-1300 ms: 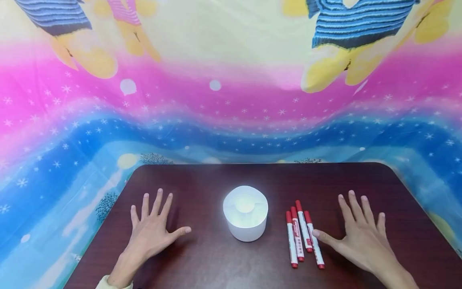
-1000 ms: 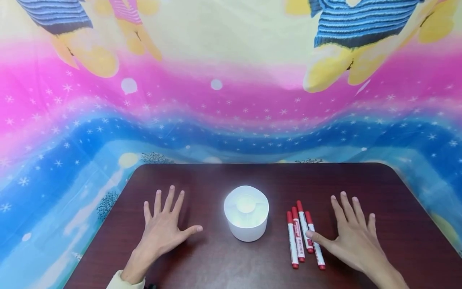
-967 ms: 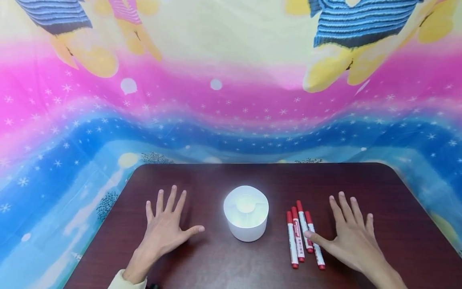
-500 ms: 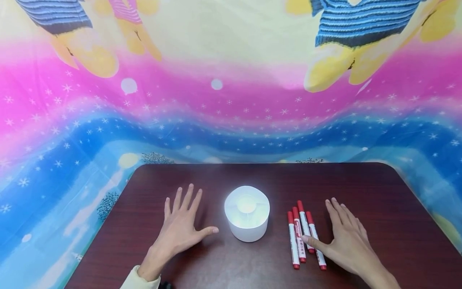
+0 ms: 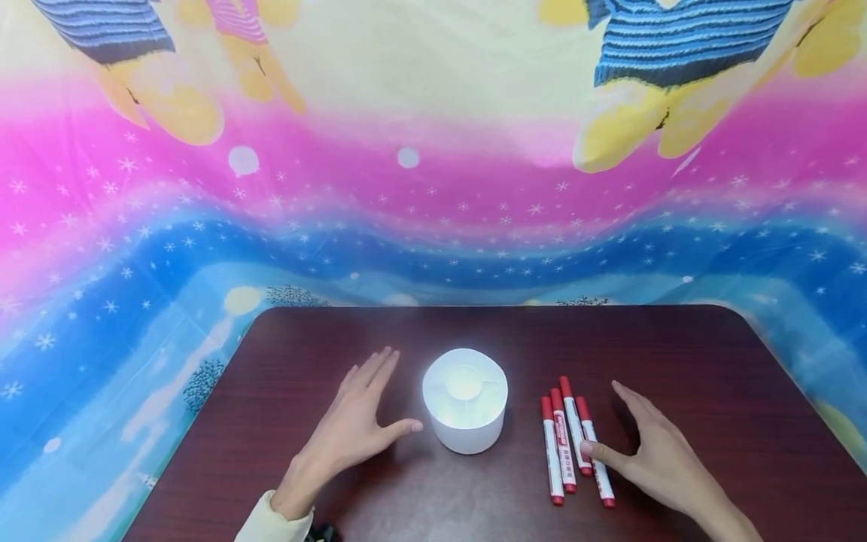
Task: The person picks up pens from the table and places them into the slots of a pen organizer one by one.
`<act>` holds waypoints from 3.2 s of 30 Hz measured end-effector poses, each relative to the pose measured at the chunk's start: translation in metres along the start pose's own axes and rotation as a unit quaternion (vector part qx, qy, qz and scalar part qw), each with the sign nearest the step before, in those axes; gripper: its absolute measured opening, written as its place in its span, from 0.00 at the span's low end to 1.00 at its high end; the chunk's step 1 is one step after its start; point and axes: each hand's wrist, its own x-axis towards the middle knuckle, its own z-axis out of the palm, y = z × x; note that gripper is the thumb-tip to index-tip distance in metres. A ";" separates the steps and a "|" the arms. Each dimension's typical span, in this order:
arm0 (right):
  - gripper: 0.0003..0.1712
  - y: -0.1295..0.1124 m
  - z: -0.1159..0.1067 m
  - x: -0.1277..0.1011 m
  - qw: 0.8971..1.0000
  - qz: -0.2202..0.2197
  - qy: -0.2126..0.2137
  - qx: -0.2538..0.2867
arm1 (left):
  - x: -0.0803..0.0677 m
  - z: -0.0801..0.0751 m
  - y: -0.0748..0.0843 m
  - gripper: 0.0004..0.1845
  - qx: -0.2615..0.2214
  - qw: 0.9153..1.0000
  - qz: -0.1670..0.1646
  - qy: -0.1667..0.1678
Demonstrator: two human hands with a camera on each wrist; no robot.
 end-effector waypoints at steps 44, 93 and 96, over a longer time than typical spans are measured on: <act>0.34 0.000 -0.001 0.029 0.950 0.106 -0.129 0.263 | 0.021 0.025 0.011 0.60 -0.226 0.972 0.055 -0.038; 0.20 -0.085 -0.027 0.049 0.872 -0.066 -0.001 0.485 | 0.024 0.026 0.010 0.58 -0.221 0.972 0.066 -0.041; 0.20 -0.092 -0.030 0.052 0.864 -0.068 0.012 0.500 | 0.023 0.026 0.011 0.58 -0.224 0.972 0.064 -0.037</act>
